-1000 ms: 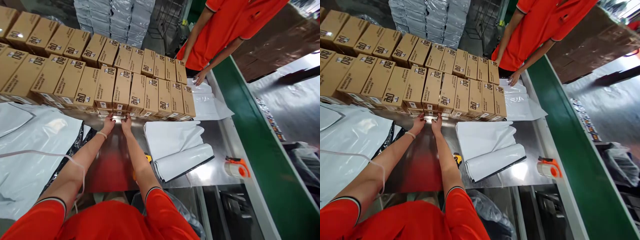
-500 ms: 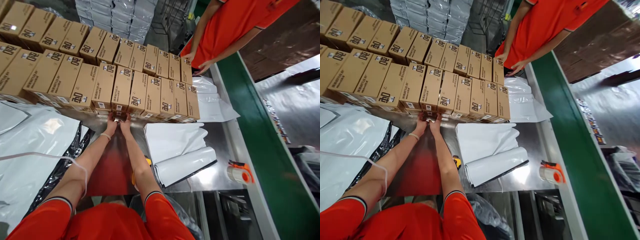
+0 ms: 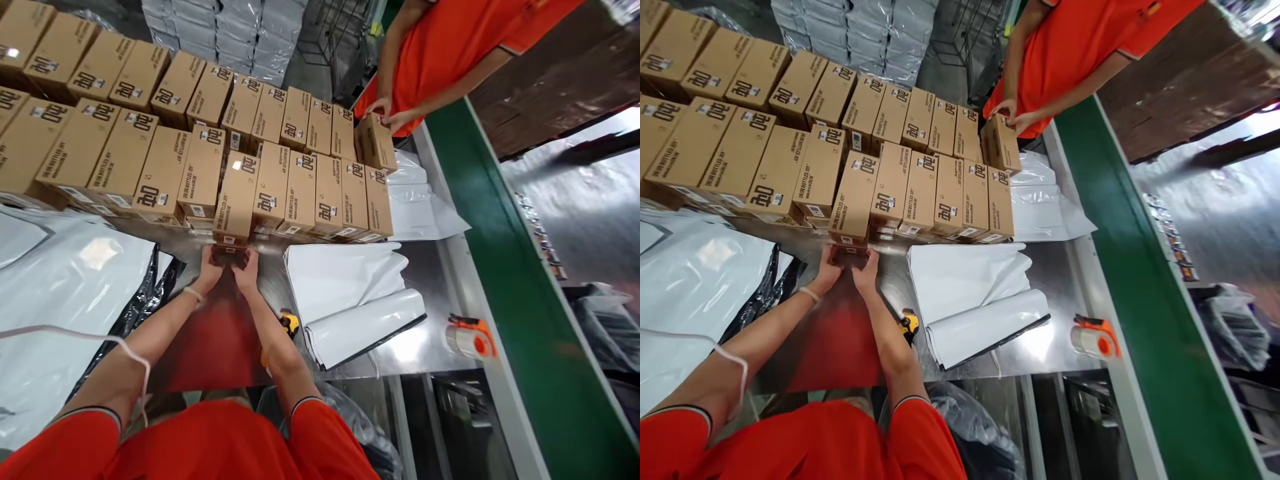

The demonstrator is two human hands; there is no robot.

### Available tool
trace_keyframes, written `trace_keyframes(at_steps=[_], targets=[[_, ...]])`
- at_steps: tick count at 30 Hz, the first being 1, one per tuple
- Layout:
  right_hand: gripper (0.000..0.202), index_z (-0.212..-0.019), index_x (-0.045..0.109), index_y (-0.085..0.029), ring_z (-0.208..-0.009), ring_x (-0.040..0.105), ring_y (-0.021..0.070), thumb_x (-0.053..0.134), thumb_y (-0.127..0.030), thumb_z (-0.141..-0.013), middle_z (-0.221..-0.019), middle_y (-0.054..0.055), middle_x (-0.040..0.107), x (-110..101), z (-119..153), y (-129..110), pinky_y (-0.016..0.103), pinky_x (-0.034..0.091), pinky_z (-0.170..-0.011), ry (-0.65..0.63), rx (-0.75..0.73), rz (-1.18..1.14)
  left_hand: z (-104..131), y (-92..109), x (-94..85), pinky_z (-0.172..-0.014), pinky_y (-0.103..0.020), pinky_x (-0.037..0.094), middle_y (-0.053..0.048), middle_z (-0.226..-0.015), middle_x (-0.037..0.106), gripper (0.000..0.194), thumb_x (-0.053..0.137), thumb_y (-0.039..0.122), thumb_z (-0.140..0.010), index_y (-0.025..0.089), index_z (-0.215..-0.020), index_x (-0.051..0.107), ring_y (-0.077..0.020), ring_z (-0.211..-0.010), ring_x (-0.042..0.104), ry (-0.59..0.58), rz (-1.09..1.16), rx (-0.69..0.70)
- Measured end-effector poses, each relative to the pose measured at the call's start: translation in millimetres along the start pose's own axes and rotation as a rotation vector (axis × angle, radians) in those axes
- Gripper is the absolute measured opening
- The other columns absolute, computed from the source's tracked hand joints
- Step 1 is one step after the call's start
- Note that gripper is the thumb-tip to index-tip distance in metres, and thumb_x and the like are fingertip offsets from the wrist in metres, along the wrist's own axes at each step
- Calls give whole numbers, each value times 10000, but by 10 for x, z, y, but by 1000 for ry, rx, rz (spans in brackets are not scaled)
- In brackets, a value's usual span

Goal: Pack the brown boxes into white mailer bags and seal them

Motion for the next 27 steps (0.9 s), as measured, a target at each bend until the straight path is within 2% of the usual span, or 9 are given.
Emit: trace_keyframes(at_steps=[6, 9, 11, 13, 16, 18, 21, 24, 27], targets=[[624, -1477, 570, -180, -1346, 695, 310, 591, -159, -853, -1389, 187, 702, -226, 735, 78, 481, 594, -1160, -15, 21, 52, 780, -187, -205, -1139, -532, 565, -88, -1158, 624, 547, 688, -22, -539, 257, -1003, 619, -333, -1220, 638, -47, -48, -35], [612, -1482, 581, -207, -1266, 743, 285, 540, -123, -878, -1241, 145, 759, -303, 1017, 88, 453, 611, -1136, -53, 58, 73, 980, -200, -284, -1067, -555, 603, -70, -1074, 653, 455, 779, 57, -557, 245, -949, 642, -324, -1105, 679, -87, -22, -63], [528, -1438, 623, -200, -1180, 772, 287, 515, -133, -925, -1150, 137, 779, -434, 1056, 51, 447, 619, -1110, -49, 93, 102, 939, -143, -375, -1036, -571, 619, -62, -1007, 675, 373, 822, 149, -611, 231, -927, 642, -314, -1036, 706, -82, 1, -77], [430, -1390, 662, -173, -1157, 776, 305, 481, -191, -1001, -1178, 173, 782, -680, 953, -87, 464, 618, -1096, 45, 119, 146, 774, -13, -508, -1073, -592, 605, -86, -1029, 704, 301, 821, 265, -730, 219, -976, 653, -321, -1068, 717, -25, 21, -73], [513, -1515, 606, -94, -1384, 691, 359, 492, -323, -1070, -1439, 281, 703, -990, 654, -611, 522, 554, -1188, 218, 59, 234, 462, 283, -635, -1216, -562, 534, -173, -1317, 725, 364, 727, 446, -952, 184, -1203, 703, -332, -1331, 669, 53, 82, -36], [748, -1666, 478, -65, -1595, 515, 415, 613, -470, -1051, -1663, 329, 538, -926, 451, -1096, 578, 466, -1275, 189, -19, 332, 316, 486, -561, -1255, -506, 518, -181, -1490, 703, 497, 646, 571, -1041, 177, -1327, 741, -327, -1477, 610, -7, 164, -24], [1111, -1779, 338, -91, -1676, 361, 510, 770, -675, -938, -1823, 347, 311, -556, 277, -1644, 674, 396, -1289, 11, 9, 499, 243, 695, -359, -1198, -456, 571, -159, -1469, 760, 708, 478, 742, -1088, 180, -1394, 782, -329, -1455, 658, -152, 321, -89], [1157, -1798, 328, -101, -1635, 400, 543, 801, -678, -913, -1854, 362, 232, -319, 245, -1876, 709, 397, -1255, -75, 110, 590, 248, 764, -254, -1109, -406, 612, -174, -1332, 823, 843, 405, 811, -1084, 135, -1410, 790, -318, -1328, 733, -210, 461, -250], [1086, -1792, 354, -102, -1596, 439, 545, 799, -580, -925, -1839, 372, 262, -361, 216, -1884, 729, 432, -1203, -44, 178, 620, 249, 856, -230, -1113, -392, 600, -164, -1249, 849, 827, 369, 781, -1113, 139, -1398, 808, -294, -1290, 744, -247, 438, -307]])
Point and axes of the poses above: each hand's wrist, its own z-axis away from the middle knuckle, its own x-axis out of the palm, y = z × x, the point moved 8 cm from there along -z, towards the middle knuckle
